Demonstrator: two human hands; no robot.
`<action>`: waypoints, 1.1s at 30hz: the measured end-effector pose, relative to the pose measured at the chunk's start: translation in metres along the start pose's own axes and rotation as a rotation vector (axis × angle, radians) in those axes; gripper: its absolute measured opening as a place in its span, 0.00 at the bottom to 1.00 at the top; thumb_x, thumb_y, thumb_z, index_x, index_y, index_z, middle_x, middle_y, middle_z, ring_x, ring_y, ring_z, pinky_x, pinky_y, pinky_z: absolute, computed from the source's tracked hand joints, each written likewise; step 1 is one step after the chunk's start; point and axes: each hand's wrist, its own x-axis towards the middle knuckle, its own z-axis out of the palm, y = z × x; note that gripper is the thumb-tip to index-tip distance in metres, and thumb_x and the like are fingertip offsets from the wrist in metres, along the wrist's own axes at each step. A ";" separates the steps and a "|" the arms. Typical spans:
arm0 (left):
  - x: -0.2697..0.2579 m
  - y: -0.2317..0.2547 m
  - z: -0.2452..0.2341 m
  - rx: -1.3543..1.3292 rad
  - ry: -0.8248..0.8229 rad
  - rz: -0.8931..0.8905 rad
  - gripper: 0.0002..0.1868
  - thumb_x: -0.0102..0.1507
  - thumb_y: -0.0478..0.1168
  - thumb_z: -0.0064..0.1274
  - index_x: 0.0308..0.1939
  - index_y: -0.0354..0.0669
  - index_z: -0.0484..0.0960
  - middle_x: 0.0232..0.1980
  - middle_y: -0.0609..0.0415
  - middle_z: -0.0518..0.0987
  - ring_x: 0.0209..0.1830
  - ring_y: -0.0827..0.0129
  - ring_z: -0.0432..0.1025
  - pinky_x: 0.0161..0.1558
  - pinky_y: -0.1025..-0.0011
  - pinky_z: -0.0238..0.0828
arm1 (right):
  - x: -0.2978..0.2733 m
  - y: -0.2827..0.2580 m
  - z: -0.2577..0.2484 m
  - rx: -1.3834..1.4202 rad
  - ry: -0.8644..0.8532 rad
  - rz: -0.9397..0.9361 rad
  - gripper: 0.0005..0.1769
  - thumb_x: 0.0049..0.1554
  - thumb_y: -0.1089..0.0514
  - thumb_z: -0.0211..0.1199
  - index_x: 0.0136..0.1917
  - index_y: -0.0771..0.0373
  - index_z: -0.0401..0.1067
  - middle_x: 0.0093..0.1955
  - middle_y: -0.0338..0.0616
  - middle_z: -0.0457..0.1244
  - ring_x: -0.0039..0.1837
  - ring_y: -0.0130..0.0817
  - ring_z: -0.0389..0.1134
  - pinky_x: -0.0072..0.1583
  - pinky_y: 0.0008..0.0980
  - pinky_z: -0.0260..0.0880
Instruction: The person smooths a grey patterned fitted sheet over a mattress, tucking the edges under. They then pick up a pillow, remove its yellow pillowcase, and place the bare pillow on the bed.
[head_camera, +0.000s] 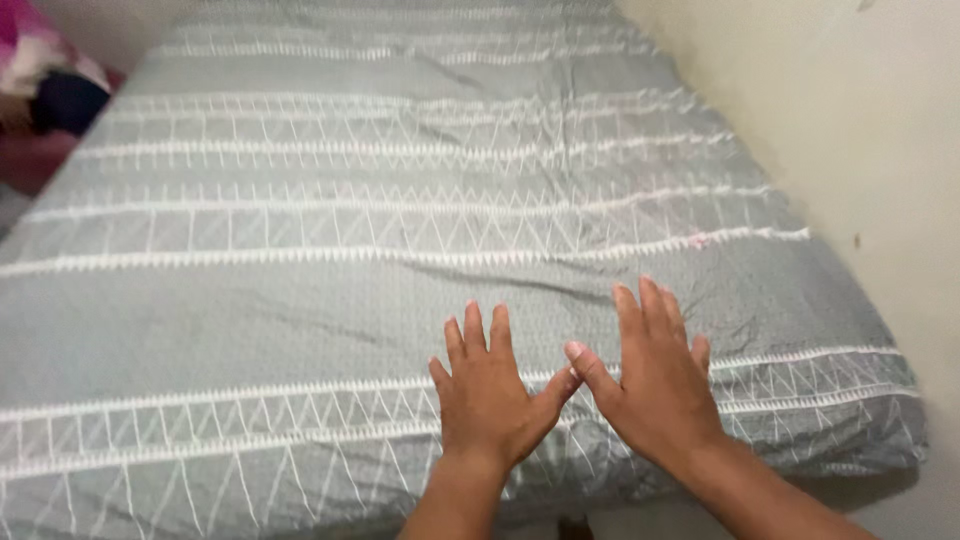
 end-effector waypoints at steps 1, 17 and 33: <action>0.001 0.002 -0.011 -0.005 0.033 0.037 0.62 0.54 0.75 0.54 0.80 0.46 0.49 0.84 0.42 0.40 0.82 0.44 0.30 0.73 0.36 0.31 | 0.002 -0.007 -0.008 0.010 0.033 0.004 0.52 0.55 0.31 0.56 0.81 0.63 0.47 0.85 0.58 0.37 0.83 0.53 0.32 0.70 0.74 0.36; 0.012 0.013 -0.085 0.126 0.188 0.285 0.65 0.50 0.80 0.53 0.79 0.46 0.53 0.84 0.41 0.42 0.81 0.44 0.30 0.71 0.33 0.29 | 0.007 -0.049 -0.051 -0.067 0.182 0.024 0.53 0.55 0.27 0.52 0.81 0.60 0.45 0.86 0.55 0.33 0.86 0.52 0.28 0.70 0.74 0.32; 0.044 0.067 -0.021 0.205 0.120 0.638 0.60 0.53 0.79 0.51 0.77 0.43 0.59 0.83 0.37 0.46 0.81 0.41 0.34 0.68 0.28 0.31 | -0.020 0.017 -0.068 -0.153 0.169 0.312 0.54 0.55 0.27 0.54 0.81 0.61 0.45 0.85 0.59 0.34 0.85 0.56 0.28 0.69 0.77 0.32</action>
